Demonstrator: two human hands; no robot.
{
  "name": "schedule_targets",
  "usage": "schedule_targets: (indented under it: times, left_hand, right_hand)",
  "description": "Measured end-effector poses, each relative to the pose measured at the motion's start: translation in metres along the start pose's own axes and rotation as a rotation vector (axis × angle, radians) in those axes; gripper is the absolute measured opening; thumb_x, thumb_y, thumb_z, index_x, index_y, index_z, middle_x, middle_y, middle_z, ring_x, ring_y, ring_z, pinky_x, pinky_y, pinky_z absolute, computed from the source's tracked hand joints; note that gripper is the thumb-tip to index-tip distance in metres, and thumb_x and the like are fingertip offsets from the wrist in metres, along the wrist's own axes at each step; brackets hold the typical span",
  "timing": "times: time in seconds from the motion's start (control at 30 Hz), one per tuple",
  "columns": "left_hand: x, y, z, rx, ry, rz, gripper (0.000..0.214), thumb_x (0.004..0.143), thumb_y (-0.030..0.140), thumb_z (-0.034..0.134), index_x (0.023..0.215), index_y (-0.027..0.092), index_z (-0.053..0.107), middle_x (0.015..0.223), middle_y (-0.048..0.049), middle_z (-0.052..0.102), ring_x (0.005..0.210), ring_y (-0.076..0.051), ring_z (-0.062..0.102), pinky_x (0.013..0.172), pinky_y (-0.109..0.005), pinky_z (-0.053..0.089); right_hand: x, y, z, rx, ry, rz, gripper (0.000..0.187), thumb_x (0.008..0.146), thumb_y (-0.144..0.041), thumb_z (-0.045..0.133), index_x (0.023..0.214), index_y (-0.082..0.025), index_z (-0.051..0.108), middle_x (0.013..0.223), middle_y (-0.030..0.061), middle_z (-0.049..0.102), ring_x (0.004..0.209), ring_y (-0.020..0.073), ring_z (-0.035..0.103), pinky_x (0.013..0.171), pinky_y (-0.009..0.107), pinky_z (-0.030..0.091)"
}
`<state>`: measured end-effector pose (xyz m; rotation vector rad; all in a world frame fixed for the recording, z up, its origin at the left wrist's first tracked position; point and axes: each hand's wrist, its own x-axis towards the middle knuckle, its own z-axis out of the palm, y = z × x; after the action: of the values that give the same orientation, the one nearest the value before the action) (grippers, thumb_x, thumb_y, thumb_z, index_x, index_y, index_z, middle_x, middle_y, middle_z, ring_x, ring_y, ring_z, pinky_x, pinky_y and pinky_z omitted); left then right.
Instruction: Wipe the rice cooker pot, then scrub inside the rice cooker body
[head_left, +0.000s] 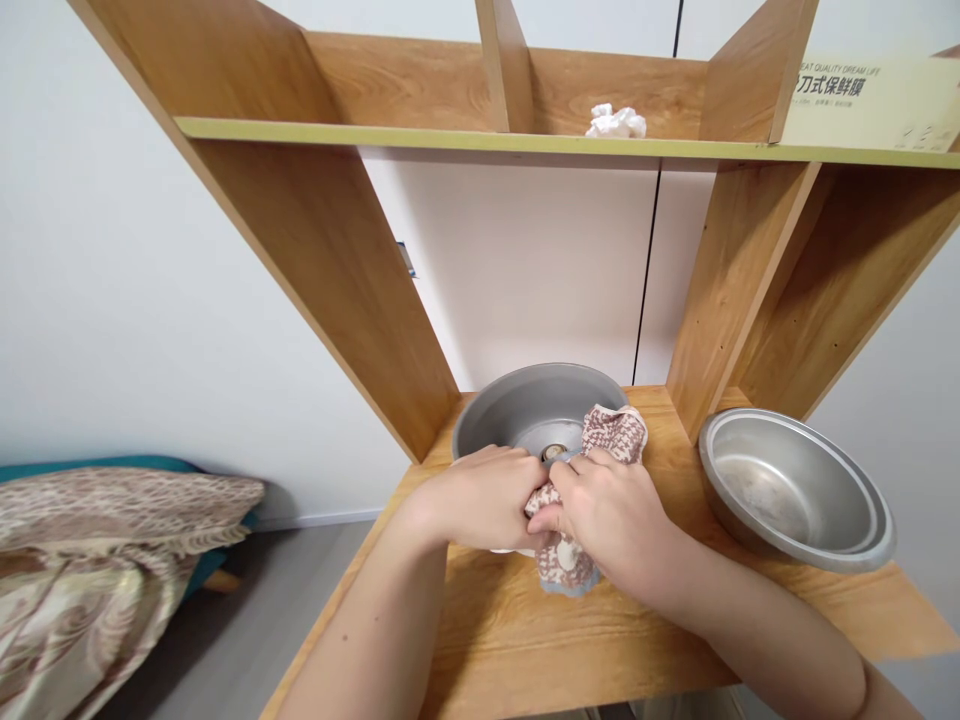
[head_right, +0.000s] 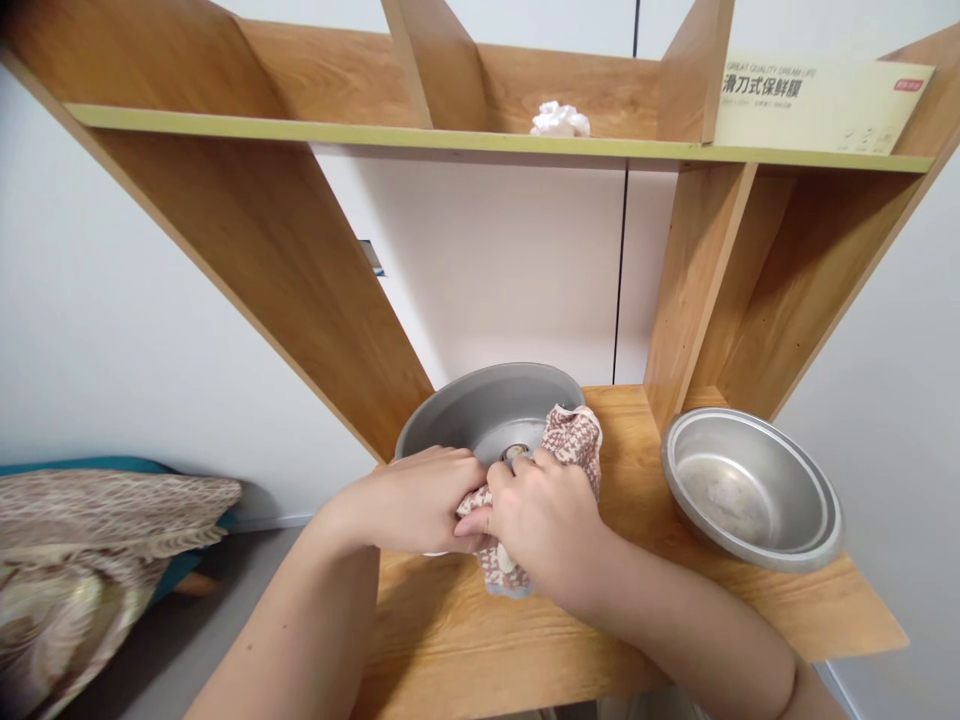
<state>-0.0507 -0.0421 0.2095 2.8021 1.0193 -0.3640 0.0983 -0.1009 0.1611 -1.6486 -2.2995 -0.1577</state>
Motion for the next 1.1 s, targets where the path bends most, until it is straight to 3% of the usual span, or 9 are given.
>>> schedule_targets:
  times: [0.2,0.4,0.6,0.83,0.97,1.1]
  left_hand:
    - [0.001,0.000,-0.003,0.002,-0.019,0.003,0.027,0.072,0.048,0.062,0.062,0.023,0.058,0.061,0.0001,0.063,0.054,-0.017,0.054,0.051,-0.029,0.029]
    - [0.000,0.001,-0.003,-0.008,-0.027,-0.007,0.030,0.072,0.051,0.063,0.062,0.024,0.060,0.058,0.0019,0.059,0.052,-0.015,0.050,0.051,-0.029,0.029]
    - [-0.001,0.002,-0.004,-0.032,-0.033,-0.004,0.032,0.073,0.051,0.061,0.059,0.023,0.056,0.051,0.0039,0.049,0.046,-0.011,0.037,0.049,-0.028,0.026]
    - [0.000,0.002,-0.004,-0.029,-0.034,-0.013,0.025,0.071,0.048,0.062,0.063,0.024,0.061,0.053,0.0036,0.054,0.047,-0.013,0.041,0.049,-0.029,0.026]
    - [0.000,0.001,-0.003,-0.026,-0.019,-0.010,0.023,0.071,0.044,0.062,0.060,0.023,0.058,0.051,0.0041,0.051,0.046,-0.012,0.039,0.048,-0.029,0.026]
    - [0.000,0.001,-0.002,-0.018,-0.026,-0.016,0.032,0.072,0.051,0.061,0.058,0.023,0.055,0.050,0.0038,0.050,0.045,-0.012,0.038,0.048,-0.029,0.026]
  right_hand:
    - [0.003,0.003,-0.007,0.087,-0.089,0.048,0.054,0.074,-0.074,0.064,0.087,-0.021,0.066,0.092,0.0042,0.074,0.099,0.0249,0.064,0.062,0.028,0.046]
    - [0.006,0.008,-0.014,0.126,-0.161,0.101,0.059,0.074,-0.077,0.062,0.091,-0.021,0.068,0.094,0.0069,0.073,0.107,0.0278,0.060,0.068,0.031,0.048]
    - [0.008,0.014,-0.017,0.147,-0.174,0.109,0.066,0.062,-0.082,0.067,0.088,-0.022,0.067,0.088,0.0063,0.071,0.104,0.0284,0.060,0.065,0.030,0.046]
    - [0.010,0.023,-0.022,0.126,-0.204,0.094,0.066,0.062,-0.083,0.066,0.087,-0.022,0.069,0.089,0.0089,0.068,0.093,0.0258,0.062,0.064,0.029,0.045]
    - [0.012,0.026,-0.022,0.156,-0.228,0.074,0.065,0.060,-0.081,0.070,0.088,-0.022,0.068,0.085,0.0066,0.067,0.095,0.0257,0.061,0.066,0.028,0.046]
    - [0.011,0.022,-0.018,0.125,-0.206,0.051,0.064,0.064,-0.080,0.068,0.090,-0.021,0.068,0.084,0.0075,0.069,0.101,0.0277,0.060,0.068,0.030,0.048]
